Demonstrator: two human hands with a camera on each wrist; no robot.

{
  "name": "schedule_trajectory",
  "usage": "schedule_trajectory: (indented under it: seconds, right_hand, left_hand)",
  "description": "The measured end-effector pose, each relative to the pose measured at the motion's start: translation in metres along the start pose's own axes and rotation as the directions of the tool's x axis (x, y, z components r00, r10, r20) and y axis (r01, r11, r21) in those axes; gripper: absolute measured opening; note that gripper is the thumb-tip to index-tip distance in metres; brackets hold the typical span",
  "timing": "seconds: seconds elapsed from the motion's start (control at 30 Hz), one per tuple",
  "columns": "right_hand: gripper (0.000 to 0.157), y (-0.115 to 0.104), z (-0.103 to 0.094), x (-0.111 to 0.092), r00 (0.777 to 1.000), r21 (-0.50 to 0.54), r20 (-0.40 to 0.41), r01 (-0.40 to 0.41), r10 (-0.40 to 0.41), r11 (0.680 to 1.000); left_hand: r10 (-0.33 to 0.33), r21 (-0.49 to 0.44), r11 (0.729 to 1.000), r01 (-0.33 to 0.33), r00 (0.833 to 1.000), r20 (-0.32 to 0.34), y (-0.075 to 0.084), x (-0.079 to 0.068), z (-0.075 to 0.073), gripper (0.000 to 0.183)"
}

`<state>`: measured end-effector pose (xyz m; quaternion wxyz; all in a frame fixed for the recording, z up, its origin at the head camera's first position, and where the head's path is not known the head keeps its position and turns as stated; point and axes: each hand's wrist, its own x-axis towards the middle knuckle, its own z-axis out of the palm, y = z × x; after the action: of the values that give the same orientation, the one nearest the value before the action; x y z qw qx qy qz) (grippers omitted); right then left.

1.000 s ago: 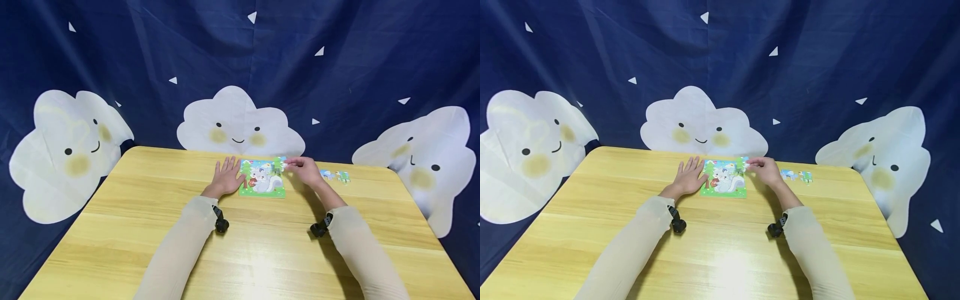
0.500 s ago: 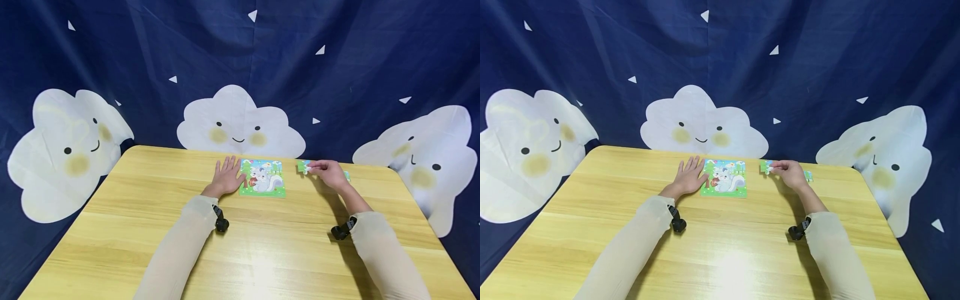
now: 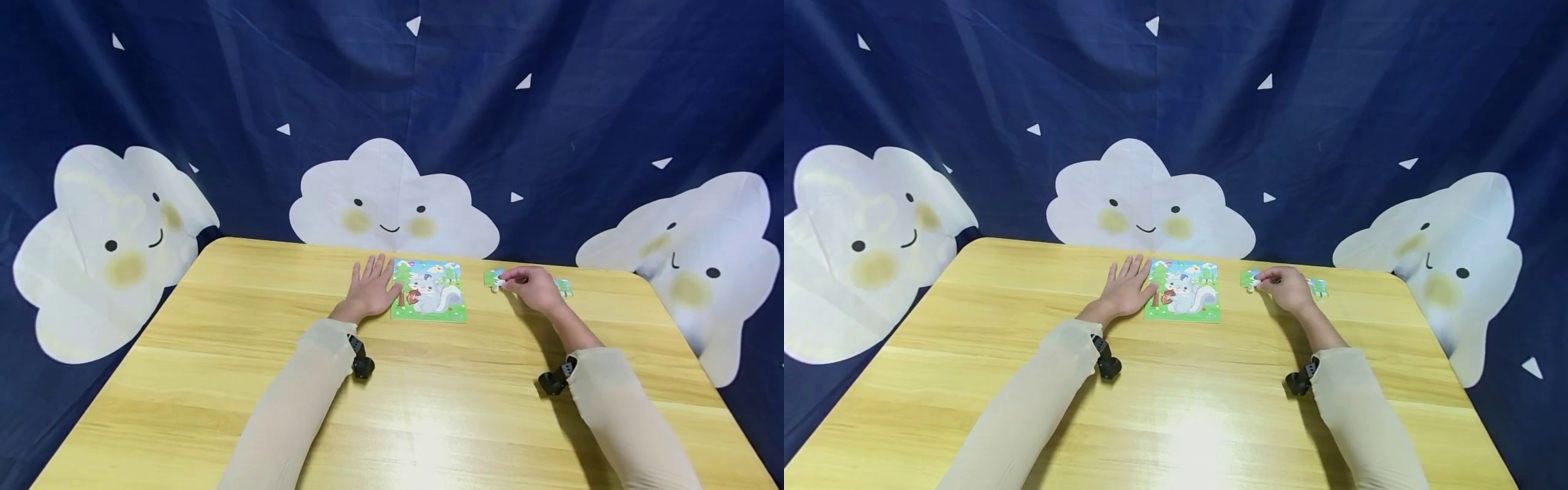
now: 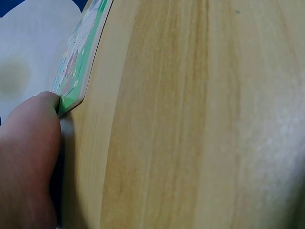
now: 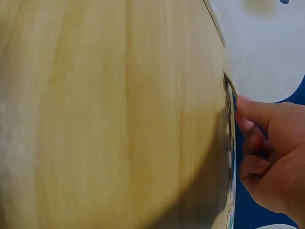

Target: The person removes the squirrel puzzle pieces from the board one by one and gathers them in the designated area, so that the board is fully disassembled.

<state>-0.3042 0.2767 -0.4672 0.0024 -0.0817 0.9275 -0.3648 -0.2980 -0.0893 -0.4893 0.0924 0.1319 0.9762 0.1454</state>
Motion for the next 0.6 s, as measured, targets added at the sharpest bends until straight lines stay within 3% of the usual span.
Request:
schedule_trajectory:
  seconds: [0.23,0.43,0.6]
  right_hand:
    - [0.016,0.0,0.002,0.0,0.999,-0.033,0.011,-0.033,0.033,0.999]
    - [0.016,-0.007,0.008,0.002,1.0,-0.016,-0.017,0.019,-0.019,1.0]
    - [0.016,-0.02,0.016,0.006,0.999,0.03,0.003,0.037,-0.037,0.999]
  left_hand:
    - [-0.019,0.024,1.0,0.018,0.999,0.032,0.0,0.002,0.0,0.071]
    - [-0.001,-0.009,1.0,0.0,1.0,-0.005,0.001,-0.001,-0.002,0.07]
    - [-0.024,-0.045,0.999,0.024,1.0,-0.007,0.003,0.0,-0.003,0.069]
